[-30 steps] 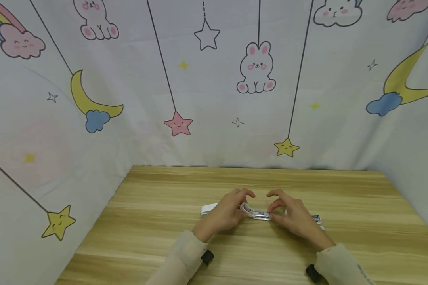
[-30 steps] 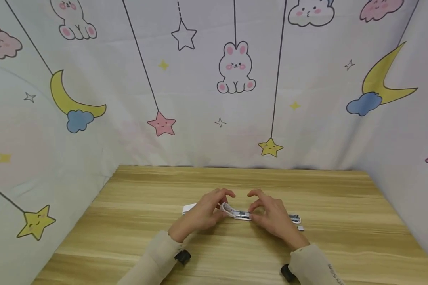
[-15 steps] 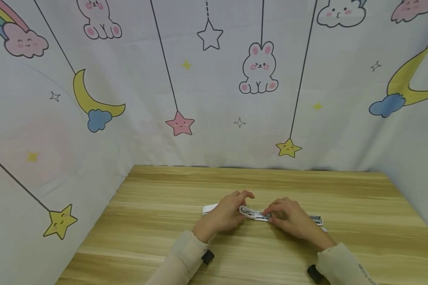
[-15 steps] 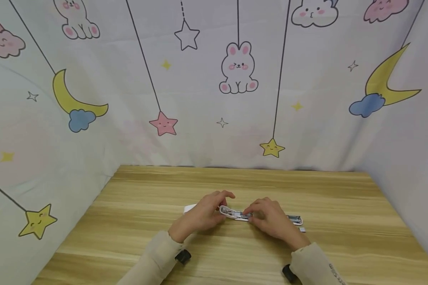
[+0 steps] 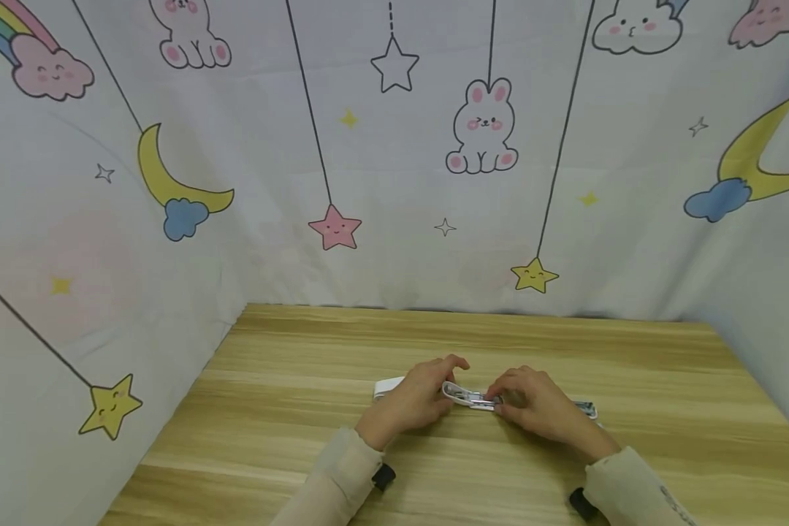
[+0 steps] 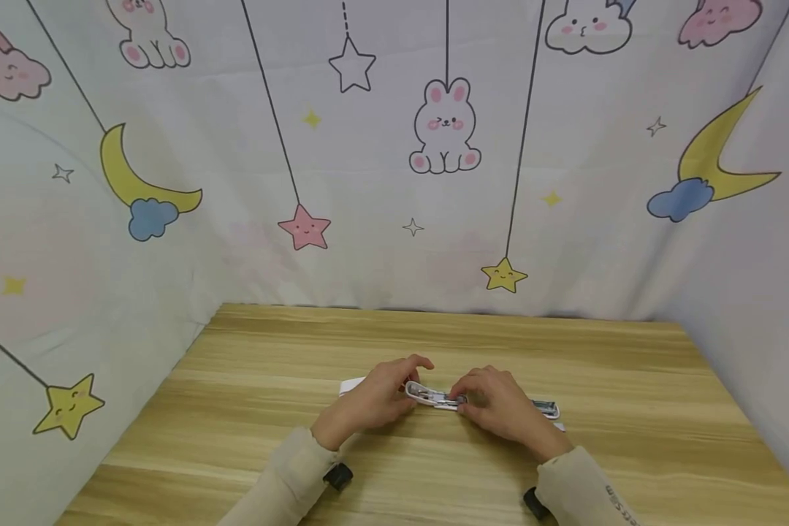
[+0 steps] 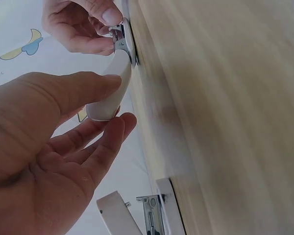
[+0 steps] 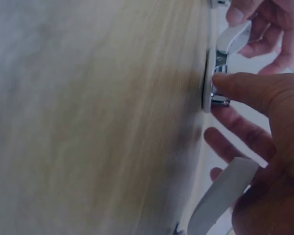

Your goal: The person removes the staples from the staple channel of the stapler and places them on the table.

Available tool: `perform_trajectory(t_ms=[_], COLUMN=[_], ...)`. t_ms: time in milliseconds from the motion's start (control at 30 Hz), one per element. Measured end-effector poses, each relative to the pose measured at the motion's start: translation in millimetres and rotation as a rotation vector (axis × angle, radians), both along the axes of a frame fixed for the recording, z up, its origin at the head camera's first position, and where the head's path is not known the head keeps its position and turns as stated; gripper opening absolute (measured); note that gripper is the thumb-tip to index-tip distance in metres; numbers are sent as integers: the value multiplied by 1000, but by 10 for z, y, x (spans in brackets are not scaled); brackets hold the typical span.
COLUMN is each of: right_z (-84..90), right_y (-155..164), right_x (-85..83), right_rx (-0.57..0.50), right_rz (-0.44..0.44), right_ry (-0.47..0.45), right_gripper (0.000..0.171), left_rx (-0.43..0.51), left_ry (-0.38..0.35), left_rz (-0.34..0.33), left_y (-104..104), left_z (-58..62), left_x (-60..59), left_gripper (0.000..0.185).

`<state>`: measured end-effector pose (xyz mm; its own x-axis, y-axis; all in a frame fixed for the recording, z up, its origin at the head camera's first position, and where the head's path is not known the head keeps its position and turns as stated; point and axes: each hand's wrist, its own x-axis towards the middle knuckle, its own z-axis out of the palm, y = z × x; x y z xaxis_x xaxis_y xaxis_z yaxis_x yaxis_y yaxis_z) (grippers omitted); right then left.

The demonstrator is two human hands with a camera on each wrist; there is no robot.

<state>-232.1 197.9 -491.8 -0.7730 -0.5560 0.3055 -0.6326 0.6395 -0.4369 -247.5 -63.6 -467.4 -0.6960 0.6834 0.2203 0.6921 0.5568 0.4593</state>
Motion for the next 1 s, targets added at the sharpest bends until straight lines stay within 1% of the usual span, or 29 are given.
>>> perform_trajectory(t_ms=[167,267,533,700,833,1000], right_z=[8,20,34,0,-5,32], right_y=[-9,-17,-29,-19,-22,-31], right_x=[9,19,29,4,3,33], right_rx=[30,36,-3,-71,-106,-130], right_rz=[0,1,36,46,18,-63], right_ry=[-30,-26,49,103,117,76], right_gripper=[24,21,20,22,23,25], left_rx=[-8,-9,-1,2,-1,-6], left_ry=[8,9,-4,-4,6,22], left_rz=[-8,-3,2,-4,-3,-6], left_y=[9,10,5,5,3,3], left_z=[6,8,21,33,36,24], left_x=[7,10,25,32,33,27], left_gripper=[59,58,58,58,58,60])
